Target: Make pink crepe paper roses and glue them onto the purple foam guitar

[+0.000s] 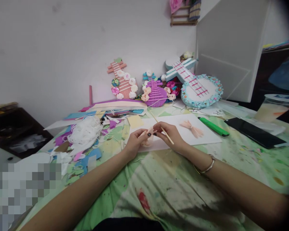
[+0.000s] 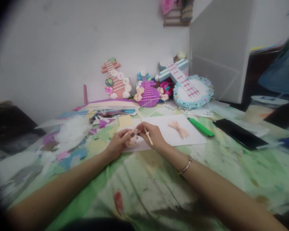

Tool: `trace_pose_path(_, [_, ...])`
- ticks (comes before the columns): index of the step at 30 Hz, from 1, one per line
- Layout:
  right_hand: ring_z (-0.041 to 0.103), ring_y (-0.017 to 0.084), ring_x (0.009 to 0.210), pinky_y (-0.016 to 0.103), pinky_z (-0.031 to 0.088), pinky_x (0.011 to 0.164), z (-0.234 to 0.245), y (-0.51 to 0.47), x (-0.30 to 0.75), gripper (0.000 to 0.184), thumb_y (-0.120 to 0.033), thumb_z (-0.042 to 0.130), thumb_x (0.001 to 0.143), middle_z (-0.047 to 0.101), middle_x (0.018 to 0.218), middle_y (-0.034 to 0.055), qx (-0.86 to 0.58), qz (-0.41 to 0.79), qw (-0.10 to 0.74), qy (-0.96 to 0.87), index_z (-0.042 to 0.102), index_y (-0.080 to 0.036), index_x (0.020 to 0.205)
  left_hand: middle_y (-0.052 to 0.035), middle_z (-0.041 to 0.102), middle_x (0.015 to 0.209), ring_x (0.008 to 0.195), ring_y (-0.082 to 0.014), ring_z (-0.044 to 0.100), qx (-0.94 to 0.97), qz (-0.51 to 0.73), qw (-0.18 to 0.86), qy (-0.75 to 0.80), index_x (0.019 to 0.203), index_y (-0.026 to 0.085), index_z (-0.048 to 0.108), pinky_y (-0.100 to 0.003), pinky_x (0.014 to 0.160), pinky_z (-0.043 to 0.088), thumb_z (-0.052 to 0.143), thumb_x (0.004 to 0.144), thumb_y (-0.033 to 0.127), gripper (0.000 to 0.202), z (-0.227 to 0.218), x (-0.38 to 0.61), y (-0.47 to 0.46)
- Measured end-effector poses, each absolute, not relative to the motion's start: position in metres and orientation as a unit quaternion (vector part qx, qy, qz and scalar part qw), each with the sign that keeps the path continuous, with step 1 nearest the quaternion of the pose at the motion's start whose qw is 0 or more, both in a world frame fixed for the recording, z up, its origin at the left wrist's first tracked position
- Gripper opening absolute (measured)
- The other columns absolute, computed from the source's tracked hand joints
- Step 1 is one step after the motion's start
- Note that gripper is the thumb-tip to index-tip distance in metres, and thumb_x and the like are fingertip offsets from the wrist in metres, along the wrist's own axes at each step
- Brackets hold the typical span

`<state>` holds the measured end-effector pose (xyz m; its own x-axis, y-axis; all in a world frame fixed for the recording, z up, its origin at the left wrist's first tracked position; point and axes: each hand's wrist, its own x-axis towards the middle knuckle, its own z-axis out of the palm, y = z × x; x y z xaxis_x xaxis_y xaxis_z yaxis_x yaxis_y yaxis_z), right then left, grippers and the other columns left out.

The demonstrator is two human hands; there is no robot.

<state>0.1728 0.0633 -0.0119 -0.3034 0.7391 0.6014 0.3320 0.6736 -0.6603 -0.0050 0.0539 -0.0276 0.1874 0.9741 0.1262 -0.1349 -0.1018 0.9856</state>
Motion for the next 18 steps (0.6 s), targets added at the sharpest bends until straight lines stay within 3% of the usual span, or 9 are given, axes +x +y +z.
trace_pose_path(5, [0.056,0.012,0.063,0.023,0.042,0.062,-0.0154,0.0638,0.1723,0.003,-0.017,0.061,0.077,0.063,0.069,-0.0005,-0.352,0.177,0.488,-0.779,0.063,-0.018,0.077,-0.0008,0.063,0.068,0.057,-0.0095,0.052,0.502,0.526,0.574,0.376,0.083,0.012,0.067,-0.021,0.055,0.039,0.071,0.068,0.036,0.029,-0.0253,-0.0039,0.0537])
trace_pose_path(11, [0.058,0.014,0.07,0.025,0.043,0.066,-0.0151,0.0625,0.175,0.009,-0.012,0.056,0.078,0.065,0.073,0.0023,-0.303,0.102,0.476,-0.819,0.063,-0.019,0.077,-0.0023,0.066,0.075,0.069,-0.0118,0.058,0.449,0.569,0.587,0.361,0.077,0.012,0.066,-0.022,0.064,0.043,0.073,0.063,0.028,0.023,-0.0255,-0.0036,0.0534])
trace_pose_path(18, [0.059,0.016,0.074,0.028,0.046,0.069,-0.0135,0.0618,0.1781,0.012,-0.012,0.052,0.081,0.066,0.078,0.0052,-0.291,0.071,0.459,-0.836,0.062,-0.019,0.079,0.0026,0.059,0.064,0.058,-0.0092,0.054,0.431,0.588,0.58,0.363,0.072,0.014,0.058,-0.021,0.058,0.042,0.075,0.06,0.027,0.024,-0.0265,-0.0046,0.0545])
